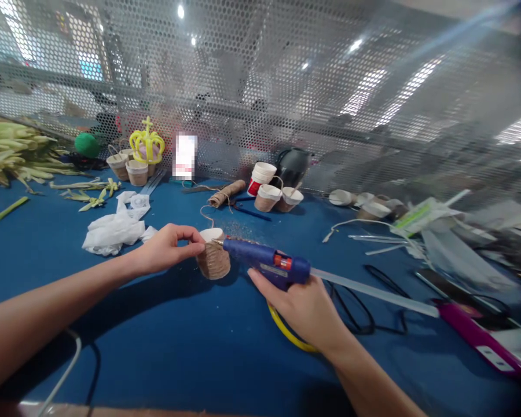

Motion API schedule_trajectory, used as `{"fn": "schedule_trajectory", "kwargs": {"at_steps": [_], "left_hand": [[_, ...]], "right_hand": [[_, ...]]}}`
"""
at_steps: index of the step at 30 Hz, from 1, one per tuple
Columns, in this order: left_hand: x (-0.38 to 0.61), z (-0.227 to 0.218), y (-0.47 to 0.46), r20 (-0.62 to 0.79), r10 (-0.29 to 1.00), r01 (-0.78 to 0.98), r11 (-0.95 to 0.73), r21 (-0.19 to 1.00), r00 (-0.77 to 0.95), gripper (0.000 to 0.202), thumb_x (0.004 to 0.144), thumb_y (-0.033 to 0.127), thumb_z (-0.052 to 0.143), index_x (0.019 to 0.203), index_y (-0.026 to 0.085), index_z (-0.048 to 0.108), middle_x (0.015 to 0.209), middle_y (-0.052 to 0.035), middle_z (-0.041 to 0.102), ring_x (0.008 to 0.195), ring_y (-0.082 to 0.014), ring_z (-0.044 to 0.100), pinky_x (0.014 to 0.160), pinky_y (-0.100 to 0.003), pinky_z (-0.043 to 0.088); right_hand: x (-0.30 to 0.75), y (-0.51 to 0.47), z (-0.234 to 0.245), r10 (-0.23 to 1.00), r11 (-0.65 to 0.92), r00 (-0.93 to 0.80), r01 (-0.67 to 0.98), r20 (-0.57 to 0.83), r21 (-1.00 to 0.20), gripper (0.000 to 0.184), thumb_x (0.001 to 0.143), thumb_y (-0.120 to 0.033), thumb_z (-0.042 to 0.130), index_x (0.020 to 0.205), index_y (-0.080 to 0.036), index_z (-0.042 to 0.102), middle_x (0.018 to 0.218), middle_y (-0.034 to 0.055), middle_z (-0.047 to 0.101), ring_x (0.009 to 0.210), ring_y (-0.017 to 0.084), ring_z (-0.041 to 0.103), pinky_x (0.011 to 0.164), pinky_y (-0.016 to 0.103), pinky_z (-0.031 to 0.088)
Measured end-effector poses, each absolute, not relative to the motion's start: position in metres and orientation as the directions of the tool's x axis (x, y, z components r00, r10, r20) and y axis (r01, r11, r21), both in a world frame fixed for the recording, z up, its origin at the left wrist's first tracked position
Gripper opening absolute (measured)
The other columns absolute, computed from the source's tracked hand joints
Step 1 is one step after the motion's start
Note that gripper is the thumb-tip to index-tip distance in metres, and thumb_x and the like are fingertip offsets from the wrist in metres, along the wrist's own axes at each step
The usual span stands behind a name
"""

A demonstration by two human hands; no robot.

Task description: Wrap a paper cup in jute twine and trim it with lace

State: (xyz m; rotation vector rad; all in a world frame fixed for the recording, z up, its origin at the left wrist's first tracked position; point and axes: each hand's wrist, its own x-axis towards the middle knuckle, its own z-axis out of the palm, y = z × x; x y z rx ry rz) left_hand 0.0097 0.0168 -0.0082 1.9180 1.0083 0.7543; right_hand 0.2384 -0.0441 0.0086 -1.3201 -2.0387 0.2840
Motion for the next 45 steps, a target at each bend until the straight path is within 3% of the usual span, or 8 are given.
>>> {"fn": "schedule_trajectory", "kwargs": {"at_steps": [3,8,17,25,37,45], "left_hand": [[0.01,-0.007,0.016,0.125,0.858,0.368,-0.341,0.865,0.499,0.022,0.077,0.031,0.05,0.073,0.012,0.059,0.074,-0.0042,0.063,0.07,-0.0143,0.054,0.068,-0.027,0.041],[0.011,-0.007,0.016,0.133,0.86,0.371,-0.346,0.862,0.492,0.021,0.077,0.031,0.05,0.073,0.012,0.059,0.073,-0.0042,0.064,0.07,-0.0144,0.055,0.067,-0.027,0.042],[0.01,-0.007,0.016,0.135,0.857,0.378,-0.354,0.855,0.498,0.022,0.077,0.031,0.05,0.074,0.012,0.061,0.074,-0.0034,0.065,0.07,-0.0132,0.056,0.067,-0.025,0.042],[0.01,-0.007,0.016,0.143,0.854,0.384,-0.367,0.847,0.5,0.022,0.078,0.031,0.049,0.074,0.012,0.061,0.073,-0.0035,0.065,0.07,-0.0135,0.056,0.067,-0.026,0.043],[0.009,-0.007,0.016,0.159,0.844,0.38,-0.388,0.839,0.511,0.025,0.078,0.033,0.049,0.074,0.012,0.061,0.074,-0.0037,0.064,0.07,-0.0132,0.056,0.067,-0.025,0.043],[0.008,-0.008,0.017,0.155,0.845,0.377,-0.383,0.843,0.512,0.024,0.078,0.034,0.049,0.075,0.013,0.062,0.074,-0.0034,0.065,0.071,-0.0136,0.056,0.068,-0.025,0.043]], "right_hand": [[0.243,-0.043,0.007,0.8,0.558,-0.36,0.74,0.48,-0.375,0.014,0.074,-0.027,0.055,0.079,-0.023,0.068,0.063,0.006,0.064,0.068,0.026,0.063,0.065,0.041,0.05],[0.251,-0.041,0.001,0.705,0.631,-0.482,0.762,0.52,-0.149,0.02,0.079,-0.023,0.05,0.088,-0.024,0.068,0.064,0.0053,0.066,0.065,0.023,0.063,0.061,0.035,0.051],[0.251,-0.042,0.003,0.623,0.655,-0.573,0.754,0.532,0.045,0.024,0.082,-0.017,0.046,0.089,-0.02,0.069,0.063,0.0046,0.068,0.067,0.021,0.065,0.063,0.032,0.05],[0.249,-0.044,0.003,0.63,0.665,-0.585,0.746,0.511,0.034,0.027,0.081,-0.014,0.045,0.09,-0.021,0.069,0.058,0.0037,0.066,0.063,0.02,0.064,0.062,0.032,0.049],[0.253,-0.04,0.005,0.743,0.59,-0.46,0.793,0.486,-0.152,0.027,0.083,-0.026,0.044,0.085,-0.017,0.069,0.054,0.0042,0.064,0.05,0.017,0.059,0.05,0.027,0.046],[0.253,-0.041,0.004,0.746,0.583,-0.46,0.801,0.482,-0.137,0.024,0.081,-0.026,0.047,0.086,-0.018,0.069,0.055,0.0046,0.064,0.055,0.019,0.061,0.054,0.028,0.047]]}}
